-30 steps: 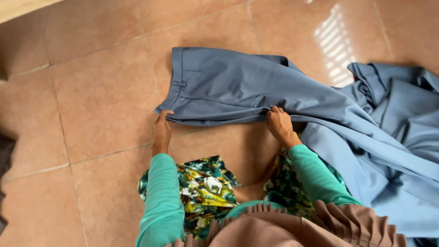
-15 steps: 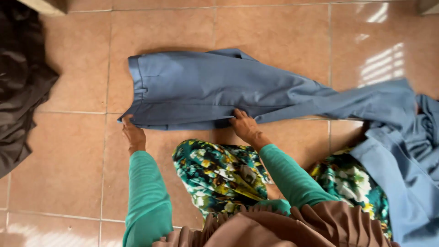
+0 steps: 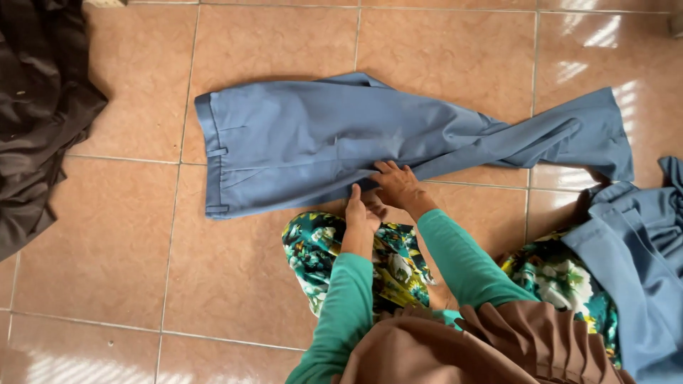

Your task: Folding multiple pairs of trousers into neat rectangles on the floor.

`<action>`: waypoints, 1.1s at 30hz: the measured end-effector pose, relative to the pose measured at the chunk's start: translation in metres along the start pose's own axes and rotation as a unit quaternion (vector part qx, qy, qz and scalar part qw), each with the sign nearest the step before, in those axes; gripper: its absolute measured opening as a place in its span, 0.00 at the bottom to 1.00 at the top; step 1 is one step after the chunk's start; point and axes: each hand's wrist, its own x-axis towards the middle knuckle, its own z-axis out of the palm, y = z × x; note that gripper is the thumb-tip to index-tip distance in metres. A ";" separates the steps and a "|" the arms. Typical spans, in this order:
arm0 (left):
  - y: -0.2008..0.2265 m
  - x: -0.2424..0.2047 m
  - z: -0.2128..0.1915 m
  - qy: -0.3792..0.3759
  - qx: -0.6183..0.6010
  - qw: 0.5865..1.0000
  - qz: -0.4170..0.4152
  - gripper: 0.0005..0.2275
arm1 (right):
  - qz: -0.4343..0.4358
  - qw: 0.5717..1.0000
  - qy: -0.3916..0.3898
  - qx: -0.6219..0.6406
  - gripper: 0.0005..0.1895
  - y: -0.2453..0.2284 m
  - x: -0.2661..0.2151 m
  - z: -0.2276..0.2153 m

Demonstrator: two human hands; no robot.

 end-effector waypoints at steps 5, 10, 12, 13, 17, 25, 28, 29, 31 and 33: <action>0.009 0.056 0.011 0.072 0.009 0.997 0.036 0.47 | -0.016 0.995 0.020 -0.097 0.20 0.029 -0.029 -0.006; 0.048 -0.012 0.040 0.077 -0.070 0.988 0.113 0.42 | -0.064 0.967 0.229 -0.087 0.04 0.054 -0.047 0.015; 0.089 -0.048 0.040 0.037 -0.064 0.990 0.118 0.41 | -0.061 0.957 0.267 -0.097 0.03 0.067 -0.063 -0.001; 0.110 -0.067 0.039 -0.001 -0.065 0.990 0.124 0.39 | -0.065 0.945 0.302 -0.108 0.05 0.073 -0.071 -0.009; 0.187 -0.126 0.022 -0.114 -0.068 0.981 0.143 0.34 | -0.017 0.941 0.307 -0.145 0.04 0.129 -0.106 -0.012; 0.252 -0.184 0.008 -0.037 -0.086 0.946 0.312 0.14 | -0.010 0.895 0.413 -0.170 0.07 0.176 -0.115 -0.137; 0.254 -0.174 0.005 -0.045 -0.097 0.944 0.312 0.12 | 0.008 0.845 0.494 -0.202 0.14 0.183 -0.118 -0.184; 0.257 -0.168 0.001 -0.045 -0.096 0.945 0.310 0.12 | 0.009 0.846 0.493 -0.203 0.14 0.180 -0.125 -0.186; 0.265 -0.157 -0.005 -0.062 -0.131 0.945 0.294 0.12 | -0.018 0.829 0.532 -0.168 0.16 0.175 -0.139 -0.188; 0.272 -0.153 -0.012 -0.057 -0.129 0.943 0.301 0.11 | -0.014 0.849 0.510 -0.138 0.14 0.172 -0.145 -0.145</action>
